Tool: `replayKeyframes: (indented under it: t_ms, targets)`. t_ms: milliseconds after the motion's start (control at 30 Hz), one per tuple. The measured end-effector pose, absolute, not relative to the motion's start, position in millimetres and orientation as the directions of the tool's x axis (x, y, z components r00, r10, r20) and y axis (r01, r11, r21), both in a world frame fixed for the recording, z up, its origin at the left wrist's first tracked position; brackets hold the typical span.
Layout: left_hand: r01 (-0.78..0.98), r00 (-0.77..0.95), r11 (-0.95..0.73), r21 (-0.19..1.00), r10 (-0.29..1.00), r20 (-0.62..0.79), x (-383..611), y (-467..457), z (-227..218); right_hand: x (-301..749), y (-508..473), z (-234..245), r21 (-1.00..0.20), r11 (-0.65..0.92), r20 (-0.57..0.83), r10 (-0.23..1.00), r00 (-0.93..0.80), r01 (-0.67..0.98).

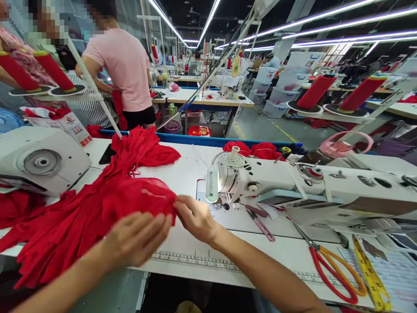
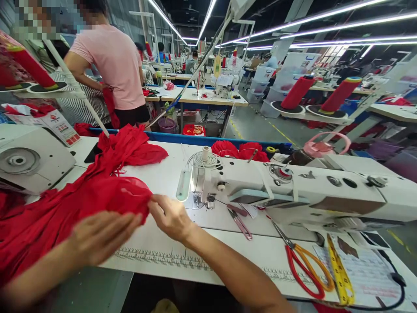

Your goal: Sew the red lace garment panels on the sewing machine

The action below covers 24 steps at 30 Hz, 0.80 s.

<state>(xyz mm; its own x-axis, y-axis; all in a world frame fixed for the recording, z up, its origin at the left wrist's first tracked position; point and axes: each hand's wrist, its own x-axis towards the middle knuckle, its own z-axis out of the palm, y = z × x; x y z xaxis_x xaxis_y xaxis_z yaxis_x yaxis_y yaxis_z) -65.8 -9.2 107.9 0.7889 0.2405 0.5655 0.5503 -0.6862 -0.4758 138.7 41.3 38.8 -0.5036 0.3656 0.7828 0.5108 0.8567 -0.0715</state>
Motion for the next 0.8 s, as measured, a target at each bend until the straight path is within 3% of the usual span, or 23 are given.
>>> replayKeyframes:
  t_ms: [67, 200, 367, 567, 700, 800]
  targets:
    - [0.546, 0.793, -0.732, -0.407, 0.295, 0.533, -46, -25, 66, 169, 42, 18, 0.092, 0.873, 0.711, 0.279, -0.646, 0.478]
    - [0.579, 0.764, -0.761, -0.293, 0.381, 0.520, 6, -30, 14, 220, 43, -2, 0.145, 0.884, 0.561, 0.297, -0.773, 0.445]
    - [0.561, 0.768, -0.813, -0.157, 0.441, 0.465, 28, -11, 17, 247, 38, 0, 0.084, 0.856, 0.469, 0.417, -0.778, 0.510]
    - [0.380, 0.859, -0.924, 0.036, 0.367, 0.357, 6, 22, 10, 252, 33, -5, -0.053, 0.829, 0.398, 0.528, -0.750, 0.556]
    - [0.406, 0.816, -0.888, 0.215, 0.459, 0.351, 1, 26, 0, 256, 29, -5, -0.084, 0.811, 0.431, 0.553, -0.713, 0.579]
    - [0.437, 0.781, -0.859, 0.267, 0.510, 0.361, 4, 28, -3, 263, 21, -5, -0.057, 0.723, 0.412, 0.645, -0.644, 0.688]
